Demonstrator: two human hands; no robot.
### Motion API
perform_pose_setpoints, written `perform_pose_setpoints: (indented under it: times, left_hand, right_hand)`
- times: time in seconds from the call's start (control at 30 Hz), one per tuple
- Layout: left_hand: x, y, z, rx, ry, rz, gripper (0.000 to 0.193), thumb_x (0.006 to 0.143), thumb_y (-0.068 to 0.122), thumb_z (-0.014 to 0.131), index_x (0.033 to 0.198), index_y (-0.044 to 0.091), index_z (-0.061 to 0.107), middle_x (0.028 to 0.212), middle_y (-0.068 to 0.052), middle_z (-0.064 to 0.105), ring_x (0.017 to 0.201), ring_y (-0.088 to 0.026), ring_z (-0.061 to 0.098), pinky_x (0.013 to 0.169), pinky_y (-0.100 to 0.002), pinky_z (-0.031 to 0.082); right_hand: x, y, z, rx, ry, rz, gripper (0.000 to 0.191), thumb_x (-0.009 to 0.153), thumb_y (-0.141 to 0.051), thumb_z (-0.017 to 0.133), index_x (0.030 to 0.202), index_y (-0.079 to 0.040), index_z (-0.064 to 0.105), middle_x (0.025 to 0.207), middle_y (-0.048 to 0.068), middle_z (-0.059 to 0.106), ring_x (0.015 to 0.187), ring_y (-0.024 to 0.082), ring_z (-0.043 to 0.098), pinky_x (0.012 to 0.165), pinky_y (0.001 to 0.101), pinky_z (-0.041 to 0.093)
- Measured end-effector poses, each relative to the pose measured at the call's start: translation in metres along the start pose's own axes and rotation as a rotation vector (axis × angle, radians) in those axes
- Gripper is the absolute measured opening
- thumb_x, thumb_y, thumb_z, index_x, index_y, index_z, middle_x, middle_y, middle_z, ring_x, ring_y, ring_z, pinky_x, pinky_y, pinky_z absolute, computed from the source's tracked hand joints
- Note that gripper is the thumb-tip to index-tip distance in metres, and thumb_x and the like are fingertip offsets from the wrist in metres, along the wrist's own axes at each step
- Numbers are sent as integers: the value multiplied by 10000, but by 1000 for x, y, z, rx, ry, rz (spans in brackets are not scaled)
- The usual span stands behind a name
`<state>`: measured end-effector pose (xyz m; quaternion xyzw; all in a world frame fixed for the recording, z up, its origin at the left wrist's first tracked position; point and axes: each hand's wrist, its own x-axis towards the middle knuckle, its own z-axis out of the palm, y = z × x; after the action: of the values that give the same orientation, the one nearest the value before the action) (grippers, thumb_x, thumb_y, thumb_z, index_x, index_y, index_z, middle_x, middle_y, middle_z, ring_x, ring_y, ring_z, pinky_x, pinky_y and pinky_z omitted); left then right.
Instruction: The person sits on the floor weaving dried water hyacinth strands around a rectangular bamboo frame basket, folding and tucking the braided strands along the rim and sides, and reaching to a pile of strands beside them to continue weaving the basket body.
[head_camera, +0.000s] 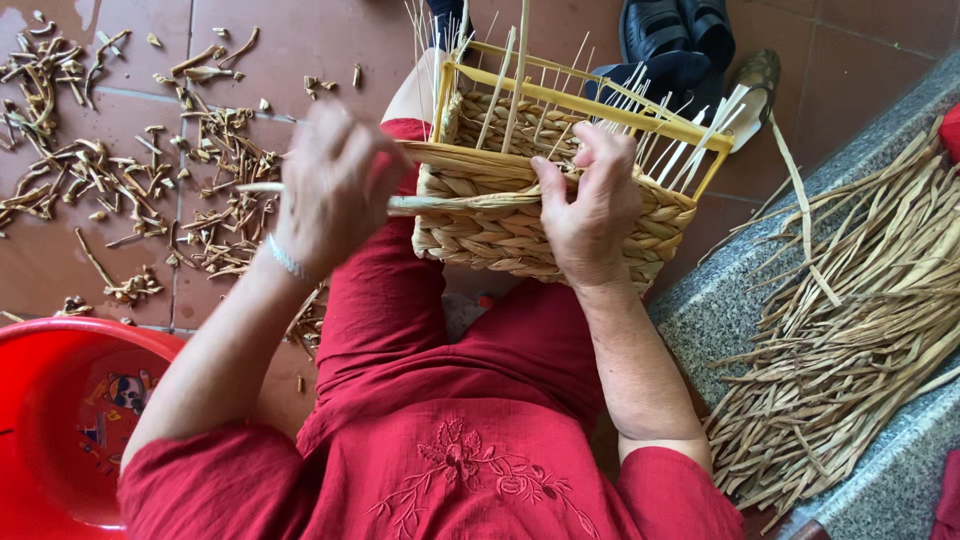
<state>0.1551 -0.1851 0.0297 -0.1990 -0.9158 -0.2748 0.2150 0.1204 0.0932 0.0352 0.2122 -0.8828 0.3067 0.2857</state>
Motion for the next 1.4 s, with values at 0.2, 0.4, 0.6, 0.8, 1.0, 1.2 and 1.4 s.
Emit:
perform_pose_setpoints:
  times: [0.2,0.4,0.6,0.8,1.0,1.2,1.4]
  left_hand:
    - [-25,17,3,73,-165,85,242,867,189,709,1076,110,614,996,-98,602,926,-303,609,840,-452,501]
    - [-13,21,-27,153,-120,40,69,1023,170,684,1031,123,633,891,-48,605,880,-255,621,803,-416,466]
    - [2,17,-48,412,12,45,141,1061,176,690,965,113,607,927,-32,607,915,-208,624,945,-401,444]
    - [-9,-22,-29,482,-224,-166,230,1025,332,669,899,139,673,888,-63,704,863,-232,675,1000,-565,401]
    - [-32,-23,-34,434,-467,-134,447,898,422,647,1243,138,637,1170,-102,719,1080,-278,710,1020,-742,257]
    - [-27,-6,-33,-189,-312,-285,904,877,487,744,1559,90,303,1262,-244,648,1124,-384,632,920,-553,478]
    - [-4,-3,-9,-767,-435,-631,756,990,227,694,1624,145,289,731,-165,548,649,-154,528,574,-298,404]
  right_hand:
    - [8,2,10,-99,-177,-177,196,982,90,747,1083,-71,702,1003,75,718,769,125,680,565,217,551]
    - [25,-7,-42,218,-468,-100,343,915,-4,781,1246,-63,712,1196,104,737,1086,242,720,955,366,599]
    - [33,-22,-40,163,-536,-93,418,863,-56,822,1266,-56,711,1138,105,736,1046,268,675,943,385,558]
    - [31,-18,-37,118,-534,-123,467,862,-53,808,1308,-46,670,1149,127,710,1054,301,672,949,410,553]
    - [31,-13,-38,157,-550,-88,552,837,10,778,1368,-37,633,1126,135,717,1024,314,671,932,426,550]
    - [35,-16,-41,233,-605,33,555,833,35,765,1365,-51,633,1143,114,741,907,251,688,817,367,572]
    - [33,-19,-40,159,-610,54,531,818,-9,815,1326,-68,673,1059,116,732,852,245,677,816,369,569]
